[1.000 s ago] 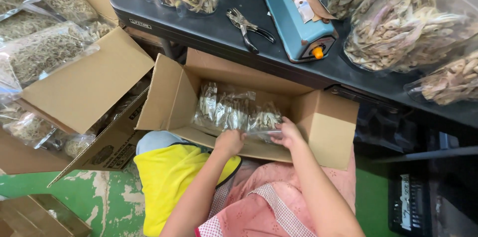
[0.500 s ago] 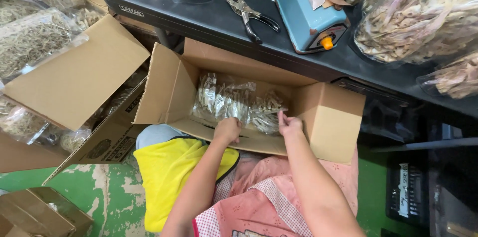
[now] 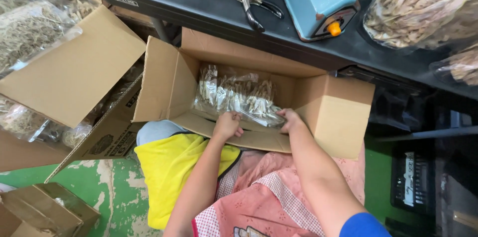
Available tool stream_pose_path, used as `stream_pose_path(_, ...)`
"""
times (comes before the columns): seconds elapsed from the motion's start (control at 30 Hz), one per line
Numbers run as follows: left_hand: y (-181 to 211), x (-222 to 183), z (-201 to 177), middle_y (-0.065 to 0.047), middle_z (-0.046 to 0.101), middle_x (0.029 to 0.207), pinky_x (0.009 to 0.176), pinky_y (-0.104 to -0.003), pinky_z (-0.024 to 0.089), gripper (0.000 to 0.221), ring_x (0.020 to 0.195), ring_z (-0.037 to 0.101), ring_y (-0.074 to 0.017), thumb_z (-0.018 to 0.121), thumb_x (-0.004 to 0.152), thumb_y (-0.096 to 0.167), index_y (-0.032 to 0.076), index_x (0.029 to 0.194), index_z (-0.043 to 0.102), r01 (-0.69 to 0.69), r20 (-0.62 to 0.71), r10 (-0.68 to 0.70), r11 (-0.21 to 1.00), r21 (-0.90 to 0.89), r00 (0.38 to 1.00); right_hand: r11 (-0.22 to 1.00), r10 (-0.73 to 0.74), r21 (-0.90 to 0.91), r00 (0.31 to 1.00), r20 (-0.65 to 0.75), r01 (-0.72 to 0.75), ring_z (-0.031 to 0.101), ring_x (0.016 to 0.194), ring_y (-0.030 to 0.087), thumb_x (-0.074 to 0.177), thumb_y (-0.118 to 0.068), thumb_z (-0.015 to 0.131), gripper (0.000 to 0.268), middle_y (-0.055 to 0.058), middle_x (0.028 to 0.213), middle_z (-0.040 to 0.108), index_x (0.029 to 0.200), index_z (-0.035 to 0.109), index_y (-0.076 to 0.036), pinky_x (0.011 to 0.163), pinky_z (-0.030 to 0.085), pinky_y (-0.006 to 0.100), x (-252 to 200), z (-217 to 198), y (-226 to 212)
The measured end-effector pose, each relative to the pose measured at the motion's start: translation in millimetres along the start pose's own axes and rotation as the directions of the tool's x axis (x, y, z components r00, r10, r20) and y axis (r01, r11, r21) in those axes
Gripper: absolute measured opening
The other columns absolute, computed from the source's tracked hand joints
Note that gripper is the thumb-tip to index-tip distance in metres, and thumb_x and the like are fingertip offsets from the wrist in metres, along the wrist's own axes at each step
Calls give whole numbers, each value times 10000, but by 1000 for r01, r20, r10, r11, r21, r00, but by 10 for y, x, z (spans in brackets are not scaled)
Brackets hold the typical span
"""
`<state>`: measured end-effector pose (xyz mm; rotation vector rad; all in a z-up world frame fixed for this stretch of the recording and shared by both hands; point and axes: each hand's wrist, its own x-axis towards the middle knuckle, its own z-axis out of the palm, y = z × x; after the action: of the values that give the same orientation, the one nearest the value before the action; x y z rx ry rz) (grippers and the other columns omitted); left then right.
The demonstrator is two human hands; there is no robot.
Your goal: The person is packing small bags of dried fish into larger bags, using a hole puncher on the small bags, and sealing bags with an impulse sealer.
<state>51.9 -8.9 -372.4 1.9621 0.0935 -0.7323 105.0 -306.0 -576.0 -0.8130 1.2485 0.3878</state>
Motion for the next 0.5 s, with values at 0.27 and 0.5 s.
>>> stream_pose_path(0.27,-197,248,84,-238,769,841,671,-339,610,400,723,775,-299,436,1040,177,-67,1318,588,-9,-22,5,986,-168,1000,781,-394,-505,918,56,366,739,795,301,874,-163,758,235,165,1003,711,1102,762,-108,829,620,452,414,-22,290)
stream_pose_path(0.5,-489,607,140,-209,781,924,647,-304,602,364,763,780,-266,453,1031,199,6,1269,651,25,-66,-38,983,-182,997,720,-545,-386,814,198,576,724,624,207,821,60,637,218,216,837,720,981,775,8,596,661,307,-1739,227,443)
